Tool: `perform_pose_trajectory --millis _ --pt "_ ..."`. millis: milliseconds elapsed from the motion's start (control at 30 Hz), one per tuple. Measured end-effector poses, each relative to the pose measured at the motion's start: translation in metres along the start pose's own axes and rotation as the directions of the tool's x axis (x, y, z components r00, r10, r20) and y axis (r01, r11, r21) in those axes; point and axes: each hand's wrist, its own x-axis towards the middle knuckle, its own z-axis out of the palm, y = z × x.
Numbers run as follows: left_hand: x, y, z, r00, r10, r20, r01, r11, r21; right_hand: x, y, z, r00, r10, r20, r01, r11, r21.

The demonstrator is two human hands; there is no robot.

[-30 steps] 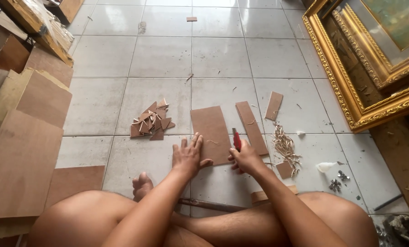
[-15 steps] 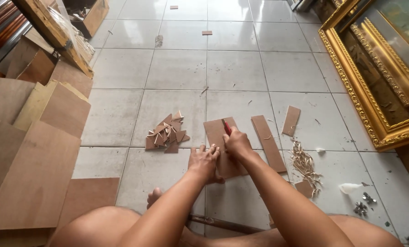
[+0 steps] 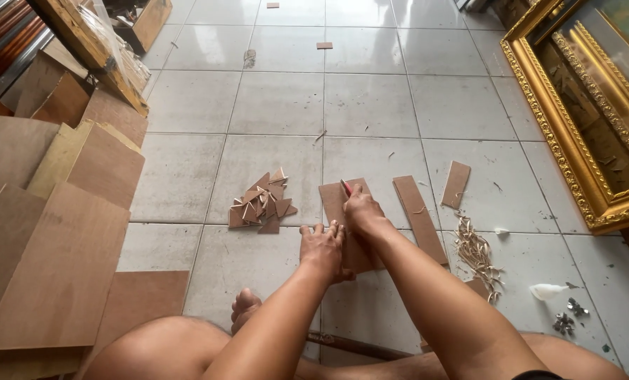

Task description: The person sits on the floor and uses a red utility knife to cut rectangular pieces of brown cardboard into smaller strips and squares. They repeatedly score the cardboard and snap it apart, stacking the cut pieces on the floor.

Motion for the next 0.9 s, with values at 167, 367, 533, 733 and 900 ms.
perform_pose_trajectory --millis 167,367,533,733,900 --pt "-0.010 0.005 -0.007 1.000 -0.022 -0.007 0.022 1.000 0.014 0.018 0.002 0.004 1.000 -0.006 0.025 0.008 0.996 -0.083" --pt "-0.015 0.009 -0.005 0.999 -0.043 -0.001 0.043 0.999 0.021 0.085 0.023 0.034 0.999 0.002 0.033 0.003 0.989 -0.149" --pt "-0.022 0.009 -0.013 0.998 -0.057 -0.007 0.057 0.998 0.029 0.107 0.031 0.036 0.999 -0.043 0.012 0.045 0.976 -0.214" --pt "-0.022 0.009 -0.015 0.997 -0.083 0.000 0.083 0.994 0.069 0.103 0.026 0.032 0.999 -0.003 0.035 0.010 0.980 -0.198" --pt "-0.016 0.010 -0.006 0.996 -0.087 0.023 0.086 0.996 0.037 0.075 0.020 0.025 0.999 0.043 0.018 -0.040 0.987 -0.158"
